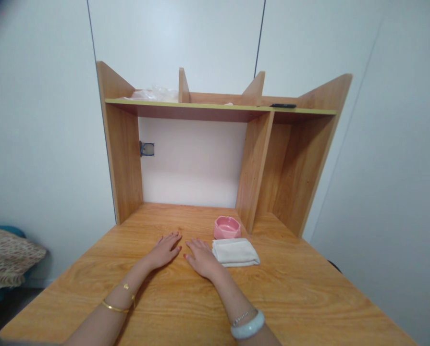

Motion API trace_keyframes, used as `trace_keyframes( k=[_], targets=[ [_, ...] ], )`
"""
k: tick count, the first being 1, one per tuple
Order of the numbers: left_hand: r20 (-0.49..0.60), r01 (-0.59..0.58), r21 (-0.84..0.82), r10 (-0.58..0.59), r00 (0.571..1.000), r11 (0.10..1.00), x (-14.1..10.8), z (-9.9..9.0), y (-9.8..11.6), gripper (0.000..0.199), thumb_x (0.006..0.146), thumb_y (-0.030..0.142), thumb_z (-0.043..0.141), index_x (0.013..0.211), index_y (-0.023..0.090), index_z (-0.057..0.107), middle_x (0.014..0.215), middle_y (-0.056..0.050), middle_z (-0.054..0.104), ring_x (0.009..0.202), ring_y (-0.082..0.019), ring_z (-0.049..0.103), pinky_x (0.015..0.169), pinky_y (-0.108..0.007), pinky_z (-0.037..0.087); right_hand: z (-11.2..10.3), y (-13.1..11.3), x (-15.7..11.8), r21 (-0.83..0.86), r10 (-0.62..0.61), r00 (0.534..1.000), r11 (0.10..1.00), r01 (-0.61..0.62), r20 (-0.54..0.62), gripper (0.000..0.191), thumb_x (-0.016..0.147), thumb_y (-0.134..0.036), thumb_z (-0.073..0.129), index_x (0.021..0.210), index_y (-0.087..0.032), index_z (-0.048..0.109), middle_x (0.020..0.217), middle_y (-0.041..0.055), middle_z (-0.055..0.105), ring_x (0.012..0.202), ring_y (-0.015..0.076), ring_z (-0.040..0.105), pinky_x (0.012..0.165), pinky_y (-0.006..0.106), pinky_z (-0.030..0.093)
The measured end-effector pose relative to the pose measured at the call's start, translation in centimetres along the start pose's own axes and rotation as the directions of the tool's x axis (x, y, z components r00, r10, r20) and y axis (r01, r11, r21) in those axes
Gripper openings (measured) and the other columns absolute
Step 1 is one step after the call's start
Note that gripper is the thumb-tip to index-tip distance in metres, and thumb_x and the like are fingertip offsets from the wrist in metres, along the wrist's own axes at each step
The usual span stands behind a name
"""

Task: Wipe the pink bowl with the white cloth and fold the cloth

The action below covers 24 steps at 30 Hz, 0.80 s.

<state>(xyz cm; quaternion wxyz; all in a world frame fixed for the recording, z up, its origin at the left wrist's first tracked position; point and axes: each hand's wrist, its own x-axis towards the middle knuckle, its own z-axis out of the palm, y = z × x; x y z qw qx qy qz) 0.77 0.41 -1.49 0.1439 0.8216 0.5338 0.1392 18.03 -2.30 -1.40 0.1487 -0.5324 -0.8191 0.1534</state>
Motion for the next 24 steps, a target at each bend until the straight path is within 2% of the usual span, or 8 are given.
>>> trace_keyframes(
  k=[24],
  targets=[
    [0.049,0.01,0.051,-0.013,0.999,0.999,-0.25,-0.26,0.25,0.055,0.084,0.039,0.025,0.133,0.015,0.03,0.141,-0.008,0.024,0.131,-0.02,0.016,0.105,-0.042,0.009,0.21,0.17,0.14,0.013,-0.001,1.0,1.0,0.001,-0.019,0.055,0.084,-0.043,0.035,0.13,-0.014,0.037,0.139,0.0116,0.031,0.129,0.0239,0.021,0.105,0.038,0.018]
  ],
)
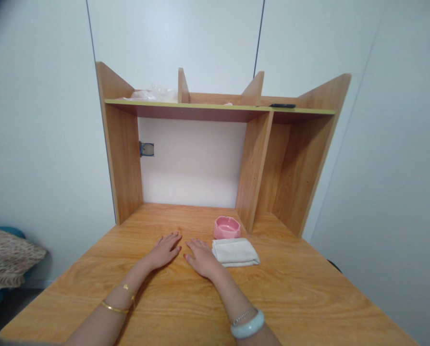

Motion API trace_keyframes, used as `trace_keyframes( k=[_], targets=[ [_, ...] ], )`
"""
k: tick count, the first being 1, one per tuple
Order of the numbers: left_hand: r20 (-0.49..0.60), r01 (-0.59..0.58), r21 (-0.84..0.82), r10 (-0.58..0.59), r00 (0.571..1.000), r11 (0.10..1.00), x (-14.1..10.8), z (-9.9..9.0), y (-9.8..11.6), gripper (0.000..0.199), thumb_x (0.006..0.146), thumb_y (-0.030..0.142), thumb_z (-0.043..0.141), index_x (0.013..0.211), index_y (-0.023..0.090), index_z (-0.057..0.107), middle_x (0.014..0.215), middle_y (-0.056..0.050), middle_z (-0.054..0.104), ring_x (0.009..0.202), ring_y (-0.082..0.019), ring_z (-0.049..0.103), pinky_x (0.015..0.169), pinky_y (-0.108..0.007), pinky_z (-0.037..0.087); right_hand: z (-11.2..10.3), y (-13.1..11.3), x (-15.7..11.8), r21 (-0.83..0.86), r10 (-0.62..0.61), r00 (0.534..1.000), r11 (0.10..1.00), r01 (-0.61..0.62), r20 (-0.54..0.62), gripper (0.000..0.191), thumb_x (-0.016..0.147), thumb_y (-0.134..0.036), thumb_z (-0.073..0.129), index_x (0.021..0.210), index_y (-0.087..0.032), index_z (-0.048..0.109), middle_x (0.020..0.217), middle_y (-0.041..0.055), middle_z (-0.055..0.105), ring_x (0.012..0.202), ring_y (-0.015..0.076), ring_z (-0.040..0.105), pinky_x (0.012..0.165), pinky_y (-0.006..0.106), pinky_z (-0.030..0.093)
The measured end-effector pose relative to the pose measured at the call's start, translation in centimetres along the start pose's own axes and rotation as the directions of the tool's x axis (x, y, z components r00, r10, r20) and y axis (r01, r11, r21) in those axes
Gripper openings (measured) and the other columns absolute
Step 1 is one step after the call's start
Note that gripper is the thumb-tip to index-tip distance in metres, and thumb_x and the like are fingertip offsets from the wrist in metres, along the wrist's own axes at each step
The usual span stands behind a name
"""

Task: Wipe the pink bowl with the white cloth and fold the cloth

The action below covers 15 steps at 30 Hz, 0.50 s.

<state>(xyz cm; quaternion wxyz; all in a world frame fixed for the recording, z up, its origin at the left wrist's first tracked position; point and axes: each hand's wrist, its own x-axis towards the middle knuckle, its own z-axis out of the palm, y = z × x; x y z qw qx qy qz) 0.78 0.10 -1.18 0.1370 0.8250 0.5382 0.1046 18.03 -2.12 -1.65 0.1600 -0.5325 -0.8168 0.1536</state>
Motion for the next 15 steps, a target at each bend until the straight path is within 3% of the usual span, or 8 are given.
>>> trace_keyframes(
  k=[15],
  targets=[
    [-0.015,-0.003,-0.001,0.003,1.0,1.0,0.03,0.01,-0.01,0.055,0.084,0.04,0.025,0.133,0.015,0.03,0.141,-0.008,0.025,0.131,-0.02,0.017,0.105,-0.041,0.009,0.01,0.0,-0.05,0.007,-0.005,1.0,1.0,0.005,-0.011,0.054,0.084,-0.042,0.035,0.129,-0.013,0.038,0.138,0.0116,0.032,0.129,0.0233,0.022,0.105,0.037,0.018]
  ],
)
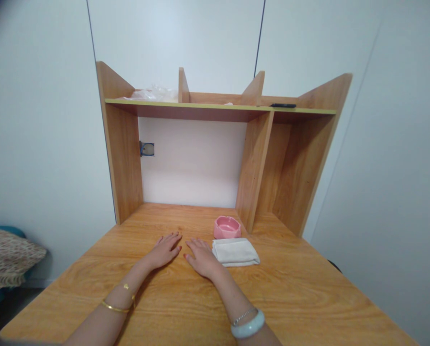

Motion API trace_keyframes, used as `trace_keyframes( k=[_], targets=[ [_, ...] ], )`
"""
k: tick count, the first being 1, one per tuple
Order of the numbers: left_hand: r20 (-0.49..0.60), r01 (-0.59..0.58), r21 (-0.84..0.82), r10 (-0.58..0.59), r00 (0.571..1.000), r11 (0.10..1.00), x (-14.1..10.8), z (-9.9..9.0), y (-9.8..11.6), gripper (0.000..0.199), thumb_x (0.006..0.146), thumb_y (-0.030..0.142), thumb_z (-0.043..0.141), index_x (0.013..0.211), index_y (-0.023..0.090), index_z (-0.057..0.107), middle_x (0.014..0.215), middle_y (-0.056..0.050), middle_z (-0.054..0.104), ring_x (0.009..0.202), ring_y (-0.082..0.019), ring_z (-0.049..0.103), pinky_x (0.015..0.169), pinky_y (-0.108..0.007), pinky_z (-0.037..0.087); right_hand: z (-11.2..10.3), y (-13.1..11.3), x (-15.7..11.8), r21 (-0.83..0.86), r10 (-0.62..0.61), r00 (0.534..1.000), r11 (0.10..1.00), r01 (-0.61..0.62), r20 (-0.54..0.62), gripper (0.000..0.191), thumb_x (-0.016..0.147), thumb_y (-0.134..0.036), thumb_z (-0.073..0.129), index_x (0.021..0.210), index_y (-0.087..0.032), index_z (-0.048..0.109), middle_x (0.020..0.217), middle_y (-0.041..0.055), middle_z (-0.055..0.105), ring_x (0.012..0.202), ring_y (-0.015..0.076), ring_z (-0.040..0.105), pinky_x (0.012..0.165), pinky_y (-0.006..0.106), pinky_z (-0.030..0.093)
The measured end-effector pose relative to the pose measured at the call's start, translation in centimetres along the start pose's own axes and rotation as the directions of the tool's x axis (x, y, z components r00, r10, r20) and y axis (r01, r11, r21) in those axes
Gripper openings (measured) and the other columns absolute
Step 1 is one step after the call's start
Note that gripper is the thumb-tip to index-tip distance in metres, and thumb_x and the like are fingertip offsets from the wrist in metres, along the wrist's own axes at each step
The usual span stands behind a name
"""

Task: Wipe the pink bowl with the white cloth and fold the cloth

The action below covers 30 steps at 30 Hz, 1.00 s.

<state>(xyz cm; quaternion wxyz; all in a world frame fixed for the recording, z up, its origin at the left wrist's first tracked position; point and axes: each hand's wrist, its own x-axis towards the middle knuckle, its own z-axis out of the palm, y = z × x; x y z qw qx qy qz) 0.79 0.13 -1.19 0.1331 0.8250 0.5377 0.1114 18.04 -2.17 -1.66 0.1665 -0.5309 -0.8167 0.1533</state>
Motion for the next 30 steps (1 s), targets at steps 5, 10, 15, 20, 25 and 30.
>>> trace_keyframes(
  k=[5,10,15,20,25,30],
  targets=[
    [-0.001,0.001,-0.007,-0.001,1.0,1.0,0.03,0.0,-0.02,0.055,0.083,0.04,0.026,0.132,0.015,0.031,0.141,-0.008,0.025,0.131,-0.02,0.016,0.105,-0.041,0.009,0.09,0.13,0.06,0.0,-0.003,1.0,1.0,0.003,-0.002,0.054,0.084,-0.043,0.035,0.129,-0.014,0.039,0.138,0.0107,0.032,0.129,0.0234,0.022,0.104,0.038,0.018],
    [0.007,0.003,-0.007,-0.003,1.0,1.0,-0.08,-0.03,0.0,0.055,0.083,0.04,0.026,0.132,0.015,0.03,0.141,-0.008,0.024,0.131,-0.02,0.016,0.105,-0.042,0.009,0.06,0.09,0.07,-0.005,-0.008,1.0,1.0,0.008,0.0,0.054,0.084,-0.042,0.035,0.129,-0.013,0.038,0.138,0.0121,0.032,0.129,0.0238,0.023,0.105,0.038,0.018],
    [0.0,0.001,-0.009,-0.001,1.0,1.0,-0.06,0.07,-0.05,0.055,0.083,0.04,0.025,0.133,0.016,0.03,0.141,-0.008,0.024,0.131,-0.02,0.016,0.105,-0.041,0.008,0.03,0.0,0.0,-0.002,0.001,1.0,1.0,-0.001,-0.001,0.054,0.084,-0.043,0.035,0.129,-0.015,0.038,0.138,0.0105,0.032,0.129,0.0226,0.023,0.105,0.038,0.018],
    [-0.001,0.002,-0.004,-0.002,1.0,1.0,-0.01,0.02,-0.04,0.055,0.083,0.04,0.025,0.133,0.016,0.029,0.142,-0.008,0.023,0.131,-0.02,0.015,0.105,-0.041,0.007,0.02,0.03,0.0,-0.008,0.007,1.0,1.0,-0.006,0.007,0.054,0.084,-0.043,0.035,0.129,-0.015,0.038,0.138,0.0106,0.031,0.129,0.023,0.022,0.105,0.038,0.018],
    [0.0,-0.001,-0.004,0.001,1.0,1.0,0.0,0.02,-0.04,0.055,0.084,0.04,0.026,0.133,0.016,0.029,0.141,-0.008,0.024,0.131,-0.02,0.016,0.105,-0.041,0.008,0.07,0.13,0.04,-0.01,-0.003,1.0,1.0,0.003,0.004,0.053,0.084,-0.043,0.035,0.129,-0.015,0.038,0.138,0.0102,0.032,0.129,0.0227,0.022,0.105,0.038,0.018],
    [-0.005,0.001,-0.002,-0.001,1.0,1.0,0.07,0.16,-0.11,0.055,0.084,0.041,0.026,0.133,0.016,0.029,0.141,-0.008,0.024,0.131,-0.02,0.015,0.105,-0.041,0.007,0.06,0.1,0.06,-0.011,-0.003,1.0,1.0,0.003,0.005,0.054,0.084,-0.042,0.036,0.129,-0.014,0.038,0.138,0.0115,0.031,0.129,0.0232,0.022,0.105,0.038,0.017]
  ],
)
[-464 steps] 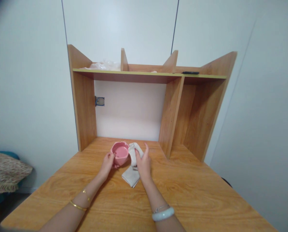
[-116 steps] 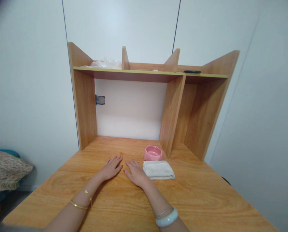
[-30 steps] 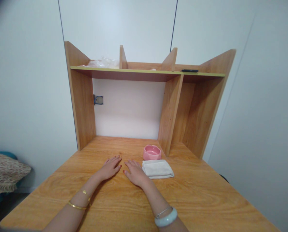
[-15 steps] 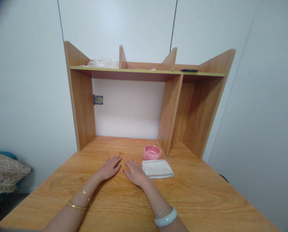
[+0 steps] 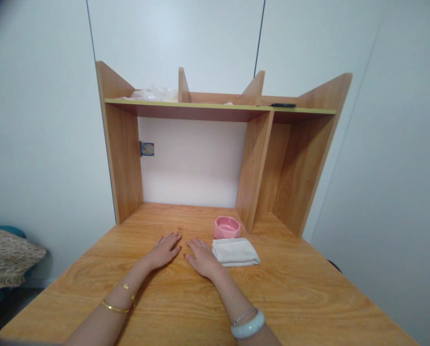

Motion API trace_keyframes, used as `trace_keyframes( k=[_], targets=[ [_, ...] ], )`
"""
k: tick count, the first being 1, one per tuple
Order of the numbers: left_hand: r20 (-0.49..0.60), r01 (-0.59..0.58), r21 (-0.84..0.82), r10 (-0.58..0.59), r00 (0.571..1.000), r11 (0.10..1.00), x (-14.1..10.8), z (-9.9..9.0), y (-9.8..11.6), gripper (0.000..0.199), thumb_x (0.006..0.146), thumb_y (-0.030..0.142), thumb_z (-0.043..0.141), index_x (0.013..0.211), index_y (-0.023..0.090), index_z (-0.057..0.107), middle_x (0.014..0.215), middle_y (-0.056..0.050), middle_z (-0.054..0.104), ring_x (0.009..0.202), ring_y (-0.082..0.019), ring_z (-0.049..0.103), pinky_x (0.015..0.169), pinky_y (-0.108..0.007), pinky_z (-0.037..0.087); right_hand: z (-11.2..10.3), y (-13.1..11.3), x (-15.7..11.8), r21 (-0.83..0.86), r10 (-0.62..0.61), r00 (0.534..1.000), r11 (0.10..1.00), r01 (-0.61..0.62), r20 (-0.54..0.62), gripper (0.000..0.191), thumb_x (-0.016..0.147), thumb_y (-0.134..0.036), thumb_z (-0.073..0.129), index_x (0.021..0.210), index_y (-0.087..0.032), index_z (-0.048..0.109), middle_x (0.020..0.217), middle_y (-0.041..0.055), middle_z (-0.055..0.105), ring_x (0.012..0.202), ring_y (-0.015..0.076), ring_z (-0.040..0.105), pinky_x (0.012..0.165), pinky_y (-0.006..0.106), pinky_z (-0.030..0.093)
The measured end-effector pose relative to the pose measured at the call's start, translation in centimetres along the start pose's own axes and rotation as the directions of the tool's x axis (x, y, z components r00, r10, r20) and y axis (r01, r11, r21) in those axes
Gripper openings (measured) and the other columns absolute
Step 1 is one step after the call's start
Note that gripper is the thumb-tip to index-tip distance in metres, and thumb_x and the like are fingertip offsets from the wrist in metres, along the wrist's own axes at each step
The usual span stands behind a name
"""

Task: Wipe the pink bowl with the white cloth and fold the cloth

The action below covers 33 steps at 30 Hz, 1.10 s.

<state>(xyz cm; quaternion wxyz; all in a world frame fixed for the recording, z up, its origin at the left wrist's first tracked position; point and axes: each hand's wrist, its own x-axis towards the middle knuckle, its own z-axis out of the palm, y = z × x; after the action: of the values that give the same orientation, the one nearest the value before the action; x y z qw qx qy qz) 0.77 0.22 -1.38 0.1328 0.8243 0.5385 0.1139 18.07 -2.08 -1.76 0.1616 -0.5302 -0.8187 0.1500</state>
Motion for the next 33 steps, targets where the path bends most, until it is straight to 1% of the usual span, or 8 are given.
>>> trace_keyframes(
  k=[8,13,18,22,33],
  targets=[
    [0.008,-0.003,0.005,0.003,1.0,1.0,0.02,-0.06,-0.03,0.055,0.084,0.04,0.025,0.133,0.016,0.029,0.141,-0.008,0.024,0.131,-0.02,0.015,0.105,-0.042,0.008,-0.19,-0.25,-0.14,0.004,0.006,1.0,1.0,-0.006,0.008,0.054,0.084,-0.042,0.035,0.13,-0.013,0.037,0.139,0.0119,0.03,0.129,0.0228,0.021,0.105,0.038,0.018],
    [0.006,-0.002,0.007,0.002,1.0,1.0,-0.06,-0.08,0.03,0.054,0.084,0.04,0.026,0.132,0.016,0.03,0.141,-0.008,0.024,0.131,-0.019,0.016,0.105,-0.041,0.008,-0.15,-0.22,-0.13,0.01,0.009,1.0,1.0,-0.009,-0.001,0.053,0.084,-0.042,0.035,0.13,-0.015,0.038,0.139,0.0099,0.031,0.129,0.0223,0.022,0.105,0.038,0.017],
    [-0.001,-0.002,-0.003,0.002,1.0,1.0,0.0,0.03,-0.05,0.054,0.084,0.04,0.026,0.132,0.016,0.03,0.141,-0.008,0.024,0.131,-0.019,0.015,0.106,-0.041,0.007,-0.17,-0.25,-0.13,0.005,0.009,1.0,1.0,-0.009,0.005,0.054,0.084,-0.042,0.035,0.13,-0.013,0.037,0.139,0.0117,0.03,0.129,0.023,0.022,0.105,0.038,0.018],
    [0.0,-0.003,-0.006,0.003,1.0,1.0,0.09,0.07,-0.11,0.054,0.084,0.04,0.026,0.132,0.017,0.031,0.141,-0.008,0.024,0.131,-0.019,0.015,0.106,-0.04,0.007,-0.14,-0.19,-0.12,0.01,0.008,1.0,1.0,-0.008,-0.002,0.054,0.084,-0.042,0.035,0.13,-0.015,0.037,0.138,0.0103,0.031,0.129,0.0222,0.022,0.105,0.038,0.018],
    [0.001,-0.001,-0.011,0.001,1.0,1.0,0.03,0.01,-0.01,0.054,0.084,0.04,0.026,0.132,0.017,0.03,0.141,-0.008,0.025,0.131,-0.019,0.015,0.105,-0.042,0.008,0.01,-0.02,0.01,0.004,-0.001,1.0,1.0,0.001,-0.006,0.053,0.084,-0.042,0.035,0.129,-0.014,0.039,0.138,0.0113,0.032,0.129,0.0229,0.023,0.105,0.038,0.018]
  ],
)
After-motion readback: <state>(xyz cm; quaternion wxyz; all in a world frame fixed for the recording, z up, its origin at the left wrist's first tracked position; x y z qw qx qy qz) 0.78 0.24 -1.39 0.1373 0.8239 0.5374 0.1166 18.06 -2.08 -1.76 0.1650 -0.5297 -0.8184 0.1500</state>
